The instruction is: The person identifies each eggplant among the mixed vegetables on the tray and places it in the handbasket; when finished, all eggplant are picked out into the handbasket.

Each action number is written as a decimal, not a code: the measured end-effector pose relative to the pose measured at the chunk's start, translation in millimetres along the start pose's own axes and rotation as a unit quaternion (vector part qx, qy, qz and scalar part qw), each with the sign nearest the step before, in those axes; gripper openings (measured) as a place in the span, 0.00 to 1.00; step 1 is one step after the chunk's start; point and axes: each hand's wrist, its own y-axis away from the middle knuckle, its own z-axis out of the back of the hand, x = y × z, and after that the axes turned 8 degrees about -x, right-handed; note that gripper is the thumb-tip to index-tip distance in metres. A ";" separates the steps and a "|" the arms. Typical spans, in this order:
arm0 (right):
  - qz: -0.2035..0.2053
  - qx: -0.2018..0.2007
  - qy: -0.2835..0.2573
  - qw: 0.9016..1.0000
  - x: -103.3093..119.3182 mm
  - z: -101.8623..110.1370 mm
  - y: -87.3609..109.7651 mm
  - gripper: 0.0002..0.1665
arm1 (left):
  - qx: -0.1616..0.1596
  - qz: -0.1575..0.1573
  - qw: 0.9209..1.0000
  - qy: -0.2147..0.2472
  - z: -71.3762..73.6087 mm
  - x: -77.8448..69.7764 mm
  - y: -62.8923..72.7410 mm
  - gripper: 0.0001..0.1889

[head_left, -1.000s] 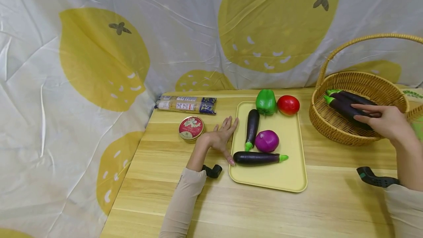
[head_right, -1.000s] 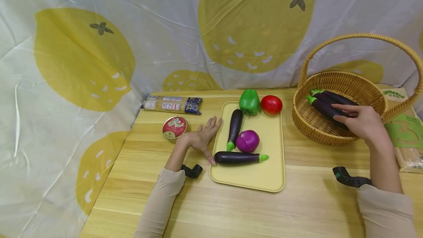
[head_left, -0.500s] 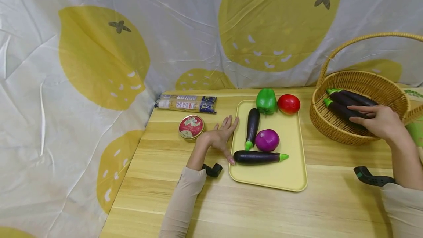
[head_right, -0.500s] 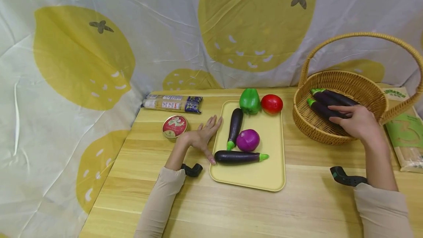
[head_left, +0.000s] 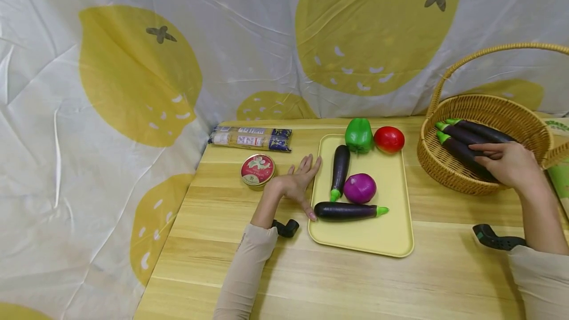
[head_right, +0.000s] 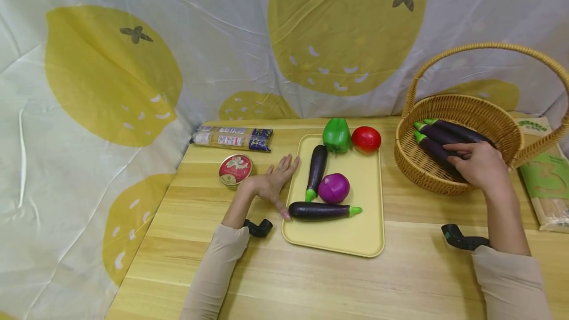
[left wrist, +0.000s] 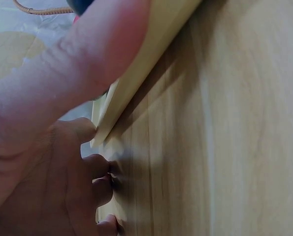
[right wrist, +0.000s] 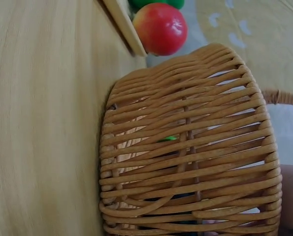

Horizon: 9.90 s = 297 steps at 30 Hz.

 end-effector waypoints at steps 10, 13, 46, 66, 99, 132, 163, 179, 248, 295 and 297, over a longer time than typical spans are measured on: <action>0.044 -0.041 -0.062 0.996 53.4 20.3 15.7 0.24 | 0.000 -0.001 1.000 0.001 1.6 0.3 1.6 0.83; 0.082 -0.041 -0.098 0.991 71.8 23.5 23.4 0.19 | -0.003 -0.002 1.000 -0.005 1.8 0.5 1.4 0.83; 0.320 0.180 -0.193 0.910 169.0 -56.9 50.3 0.19 | -0.007 0.004 1.000 0.000 2.4 5.2 3.4 0.83; 0.179 0.179 -0.133 0.958 211.4 -106.5 1.3 0.43 | -0.001 -0.002 1.000 -0.007 -0.4 3.4 -0.3 0.83; 0.128 0.197 -0.159 0.959 239.0 -123.2 -5.5 0.43 | 0.004 0.001 1.000 -0.011 2.1 0.0 -1.6 0.82; 0.151 0.231 -0.307 0.911 187.6 -59.3 19.7 0.44 | -0.008 -0.007 1.000 -0.001 1.6 5.4 1.9 0.81; 0.108 0.151 -0.268 0.946 134.1 -9.4 12.3 0.43 | 0.000 -0.016 1.000 -0.014 0.1 3.4 -1.3 0.83; 0.145 0.201 -0.280 0.927 160.6 -39.8 19.1 0.44 | -0.003 -0.011 1.000 -0.013 0.2 4.5 0.1 0.82; -0.011 0.078 -0.074 0.994 38.0 8.2 -18.8 0.45 | 0.007 -0.003 1.000 0.002 1.2 4.9 -0.6 0.83; 0.399 0.229 -0.156 0.874 226.6 -85.5 69.9 0.33 | 0.007 -0.004 1.000 0.001 2.7 3.5 -2.7 0.82; 0.399 0.230 -0.149 0.875 228.3 -91.5 73.3 0.32 | 0.006 -0.004 1.000 0.001 2.4 3.4 -2.3 0.82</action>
